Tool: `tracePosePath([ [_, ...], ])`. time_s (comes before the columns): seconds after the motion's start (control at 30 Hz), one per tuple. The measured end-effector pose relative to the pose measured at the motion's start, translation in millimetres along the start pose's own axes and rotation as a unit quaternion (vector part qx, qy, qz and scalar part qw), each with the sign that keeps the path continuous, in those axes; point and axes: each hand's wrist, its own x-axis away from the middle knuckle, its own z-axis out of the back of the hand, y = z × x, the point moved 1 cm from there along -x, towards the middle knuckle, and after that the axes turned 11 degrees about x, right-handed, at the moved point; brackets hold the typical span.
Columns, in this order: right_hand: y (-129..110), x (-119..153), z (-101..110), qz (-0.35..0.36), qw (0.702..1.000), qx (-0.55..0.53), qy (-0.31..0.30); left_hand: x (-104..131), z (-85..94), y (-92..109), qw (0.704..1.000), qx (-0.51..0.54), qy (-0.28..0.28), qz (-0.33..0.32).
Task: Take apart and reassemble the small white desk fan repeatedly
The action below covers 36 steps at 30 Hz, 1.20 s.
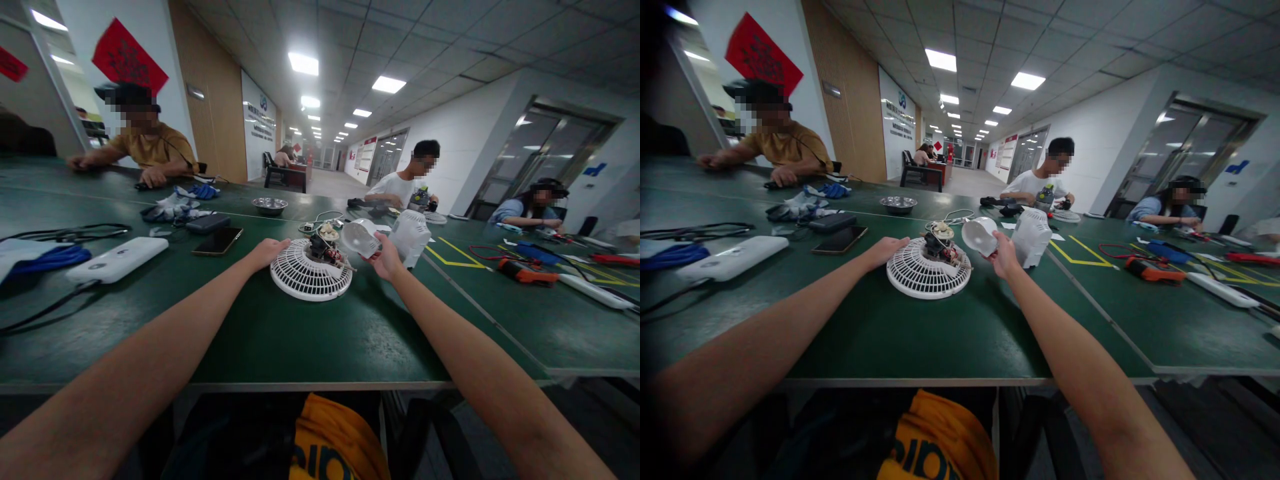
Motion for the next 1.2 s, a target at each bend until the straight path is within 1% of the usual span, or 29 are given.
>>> tracePosePath([
  [0.03, -5, 5, -8, -0.028, 0.998, -0.048, -0.004, -1, 0.3, -1, 1.000, -0.007, -0.003, -0.006],
  [0.07, -10, 10, -17, -0.041, 0.996, -0.082, -0.015, -2, 0.6, -2, 1.000, -0.013, -0.006, -0.010],
  [0.1, -14, 15, -25, -0.039, 0.994, -0.103, -0.024, -2, 0.8, -2, 1.000, -0.018, -0.008, -0.012],
  [0.17, -21, 26, -40, -0.007, 0.994, -0.108, -0.031, -2, 0.8, -2, 1.000, -0.023, -0.012, -0.012],
  [0.23, -25, 35, -52, 0.041, 0.995, -0.080, -0.043, 0, 0.4, 0, 1.000, -0.021, -0.011, -0.005],
  [0.3, -28, 43, -58, 0.085, 0.994, -0.037, -0.064, 2, -0.2, 2, 1.000, -0.011, -0.008, 0.007],
  [0.4, -33, 53, -61, 0.148, 0.983, 0.034, -0.105, 4, -0.8, 4, 1.000, 0.005, -0.007, 0.020],
  [0.47, -37, 58, -59, 0.195, 0.968, 0.098, -0.122, 5, -0.9, 5, 1.000, 0.010, -0.005, 0.021],
  [0.6, -43, 64, -57, 0.271, 0.925, 0.239, -0.114, 5, -0.5, 5, 0.999, 0.022, 0.000, 0.027],
  [0.67, -45, 65, -56, 0.292, 0.910, 0.273, -0.109, 4, -0.1, 3, 0.999, 0.025, -0.001, 0.032],
  [0.77, -46, 65, -55, 0.309, 0.899, 0.293, -0.103, -1, 1.0, -2, 1.000, 0.003, -0.012, 0.027],
  [0.83, -46, 65, -55, 0.310, 0.895, 0.302, -0.104, -4, 2.0, -3, 0.999, -0.030, -0.013, 0.006],
  [0.87, -46, 65, -54, 0.308, 0.895, 0.305, -0.105, -4, 2.3, -3, 0.999, -0.048, -0.004, -0.017],
  [0.97, -45, 63, -53, 0.298, 0.897, 0.307, -0.107, 0, 0.0, 7, 0.989, -0.076, 0.032, -0.121],
  [1.0, -45, 63, -53, 0.296, 0.898, 0.307, -0.106, 4, -2.6, 12, 0.986, -0.070, 0.028, -0.152],
  [1.03, -44, 62, -53, 0.294, 0.899, 0.308, -0.105, 9, -6.1, 18, 0.983, -0.053, 0.007, -0.175],
  [1.07, -44, 61, -53, 0.293, 0.899, 0.308, -0.103, 15, -10.4, 24, 0.981, -0.033, -0.032, -0.188],
  [1.1, -44, 61, -53, 0.293, 0.900, 0.307, -0.102, 21, -14.9, 31, 0.979, -0.017, -0.074, -0.191],
  [1.13, -43, 61, -53, 0.292, 0.901, 0.304, -0.101, 26, -18.8, 37, 0.975, -0.007, -0.104, -0.195],
  [1.2, -43, 61, -53, 0.289, 0.906, 0.293, -0.100, 34, -24.4, 46, 0.971, -0.022, -0.132, -0.200],
])
